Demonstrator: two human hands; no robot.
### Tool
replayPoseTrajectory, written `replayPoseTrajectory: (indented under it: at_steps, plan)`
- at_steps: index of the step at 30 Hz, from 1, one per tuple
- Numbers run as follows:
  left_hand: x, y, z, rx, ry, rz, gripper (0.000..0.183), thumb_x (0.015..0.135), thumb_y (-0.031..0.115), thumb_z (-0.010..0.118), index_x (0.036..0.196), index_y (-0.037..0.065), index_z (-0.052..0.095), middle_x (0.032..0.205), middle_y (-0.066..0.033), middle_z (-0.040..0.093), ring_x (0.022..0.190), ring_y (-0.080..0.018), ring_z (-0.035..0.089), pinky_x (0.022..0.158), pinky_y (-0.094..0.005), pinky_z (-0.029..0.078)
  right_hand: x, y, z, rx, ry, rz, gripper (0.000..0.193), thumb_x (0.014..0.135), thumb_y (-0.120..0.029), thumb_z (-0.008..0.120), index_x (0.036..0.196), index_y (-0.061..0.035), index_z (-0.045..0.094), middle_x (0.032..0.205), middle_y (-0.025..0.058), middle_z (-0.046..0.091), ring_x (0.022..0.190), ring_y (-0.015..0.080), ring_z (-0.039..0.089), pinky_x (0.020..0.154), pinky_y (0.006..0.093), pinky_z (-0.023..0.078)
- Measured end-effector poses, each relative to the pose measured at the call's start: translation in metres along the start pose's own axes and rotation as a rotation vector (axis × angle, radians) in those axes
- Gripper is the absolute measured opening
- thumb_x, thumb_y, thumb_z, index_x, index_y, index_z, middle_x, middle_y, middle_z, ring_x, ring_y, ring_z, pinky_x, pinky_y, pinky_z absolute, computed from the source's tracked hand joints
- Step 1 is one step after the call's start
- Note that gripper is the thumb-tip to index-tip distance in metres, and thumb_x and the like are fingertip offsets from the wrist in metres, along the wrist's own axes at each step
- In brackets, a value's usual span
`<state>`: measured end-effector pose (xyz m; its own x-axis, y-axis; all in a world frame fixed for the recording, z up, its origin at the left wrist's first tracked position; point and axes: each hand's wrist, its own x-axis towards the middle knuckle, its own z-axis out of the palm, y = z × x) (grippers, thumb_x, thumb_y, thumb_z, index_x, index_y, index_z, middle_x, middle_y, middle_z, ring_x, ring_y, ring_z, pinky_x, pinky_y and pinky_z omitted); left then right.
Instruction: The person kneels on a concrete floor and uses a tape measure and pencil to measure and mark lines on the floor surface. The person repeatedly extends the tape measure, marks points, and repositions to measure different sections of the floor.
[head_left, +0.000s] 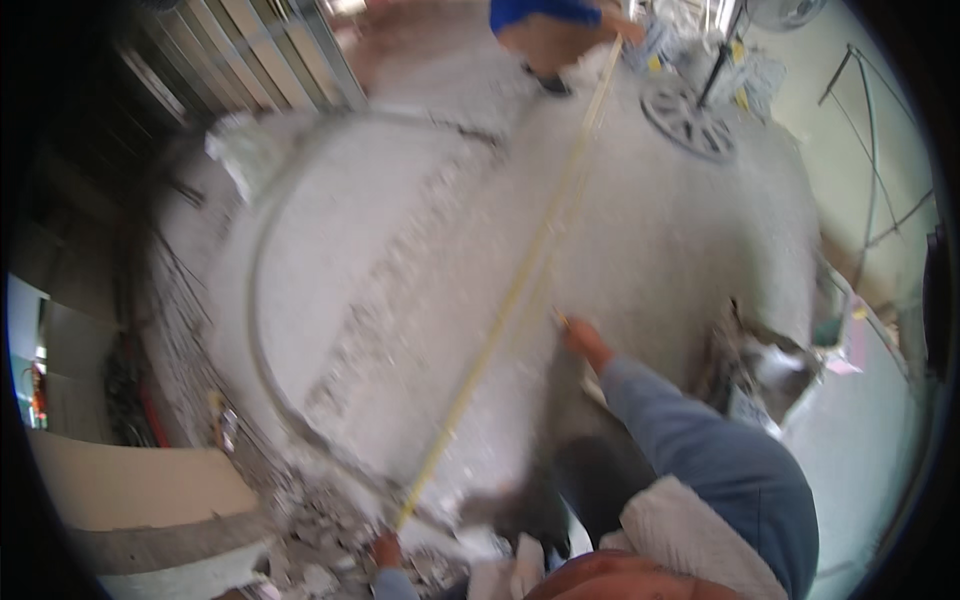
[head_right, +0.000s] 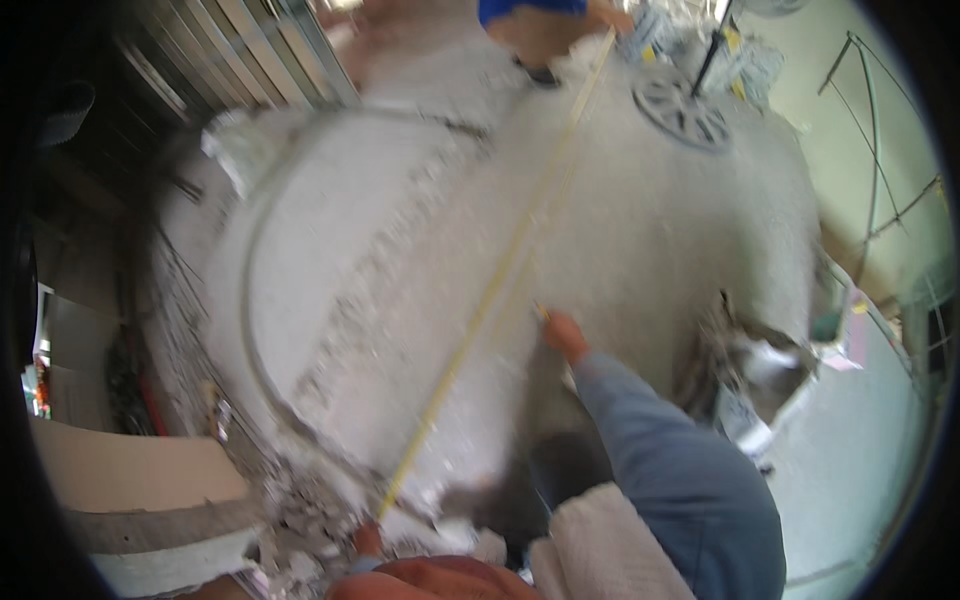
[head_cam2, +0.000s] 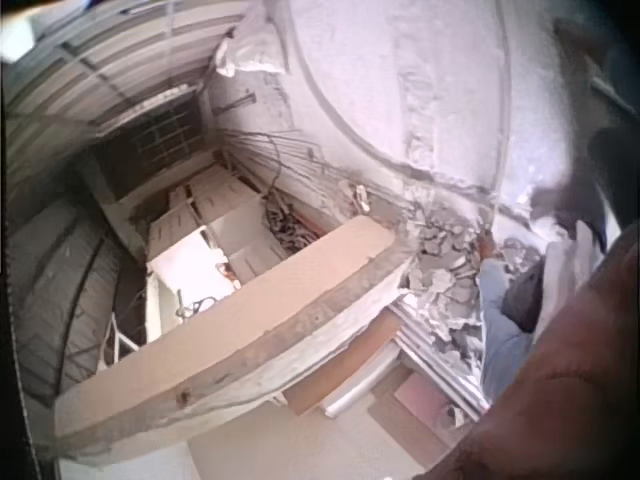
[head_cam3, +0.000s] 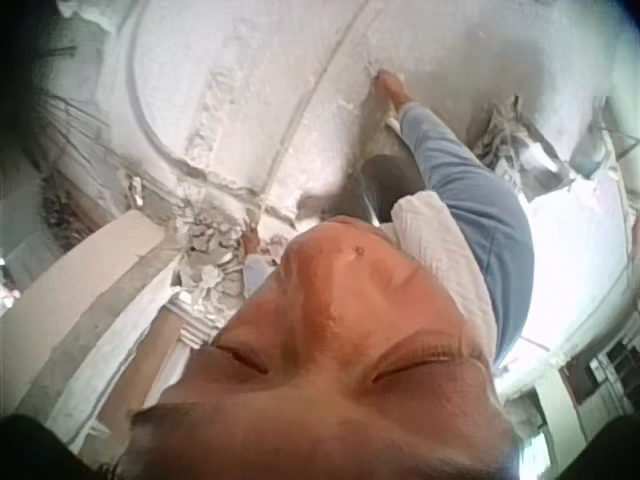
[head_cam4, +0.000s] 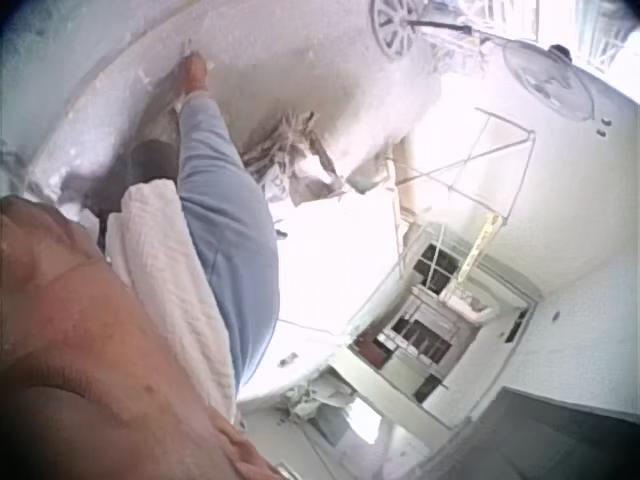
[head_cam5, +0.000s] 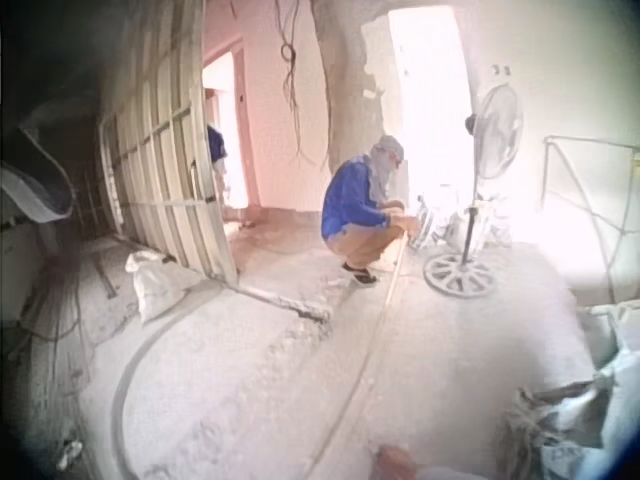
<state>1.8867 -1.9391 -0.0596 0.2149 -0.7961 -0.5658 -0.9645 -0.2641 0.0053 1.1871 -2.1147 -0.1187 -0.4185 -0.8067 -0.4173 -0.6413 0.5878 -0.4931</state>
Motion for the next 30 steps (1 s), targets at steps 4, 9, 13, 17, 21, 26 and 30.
replayPoseTrajectory:
  at_steps: [4,9,13,17,21,26,30]
  plan:
    - [0.007,-0.007,0.001,-0.187,0.097,0.06,0.029,0.095,0.028,0.057,0.092,0.001,0.066,0.088,-0.0246,0.066,0.085,-0.0455,0.061,0.075,-0.0521,0.046,0.002,0.003,-0.004,-0.053,0.074,-0.038,0.027,0.085,-0.021,0.057,0.104,-0.0018,0.062,0.101,0.023,0.068,0.096,0.0431,0.064,0.084,0.0503,0.051]
    - [0.011,-0.001,-0.004,-0.104,0.124,0.037,0.033,0.095,0.03,0.053,0.09,0.001,0.068,0.089,-0.0227,0.066,0.084,-0.0437,0.062,0.074,-0.0527,0.045,-0.007,-0.008,-0.013,-0.092,-0.002,0.027,0.034,0.086,-0.024,0.061,0.111,-0.0015,0.061,0.112,0.0232,0.065,0.107,0.0418,0.061,0.091,0.049,0.048]
    - [0.015,0.003,-0.007,-0.091,0.133,-0.014,0.033,0.095,0.035,0.053,0.092,0.007,0.07,0.093,-0.0182,0.069,0.087,-0.0399,0.064,0.075,-0.0526,0.045,-0.002,-0.01,-0.016,-0.132,-0.024,0.065,0.033,0.087,-0.025,0.062,0.11,-0.0017,0.06,0.114,0.0226,0.065,0.108,0.0409,0.061,0.092,0.048,0.048]
    - [0.017,-0.002,-0.003,-0.146,0.158,0.079,0.03,0.094,0.033,0.055,0.091,0.006,0.069,0.089,-0.0192,0.067,0.087,-0.0399,0.063,0.074,-0.0546,0.043,-0.003,-0.012,-0.014,-0.111,-0.031,0.067,0.032,0.087,-0.025,0.063,0.108,-0.0021,0.06,0.113,0.0218,0.066,0.107,0.0404,0.061,0.091,0.0471,0.048]
    - [0.015,-0.001,0.0,-0.148,0.06,0.009,0.028,0.093,0.032,0.055,0.09,0.007,0.068,0.094,-0.017,0.067,0.089,-0.0394,0.063,0.075,-0.0563,0.042,-0.005,-0.018,-0.017,-0.136,-0.044,0.082,0.033,0.087,-0.026,0.065,0.11,-0.0027,0.06,0.111,0.0213,0.066,0.106,0.0399,0.062,0.09,0.0465,0.049]
    - [0.006,0.014,0.0,-0.029,0.101,-0.079,0.029,0.093,0.036,0.055,0.093,0.011,0.069,0.098,-0.0145,0.068,0.094,-0.0371,0.064,0.082,-0.055,0.042,-0.004,-0.018,-0.012,-0.156,-0.033,0.11,0.036,0.088,-0.028,0.064,0.113,-0.0029,0.06,0.112,0.0213,0.066,0.107,0.0396,0.062,0.09,0.0459,0.049]
    - [0.007,0.02,-0.001,-0.024,0.141,-0.128,0.031,0.093,0.041,0.055,0.099,0.014,0.069,0.101,-0.013,0.069,0.096,-0.0352,0.064,0.087,-0.054,0.041,0.009,0.0,-0.006,-0.188,-0.006,0.054,0.038,0.088,-0.03,0.064,0.114,-0.002,0.061,0.11,0.0211,0.067,0.104,0.0389,0.063,0.089,0.0466,0.049]
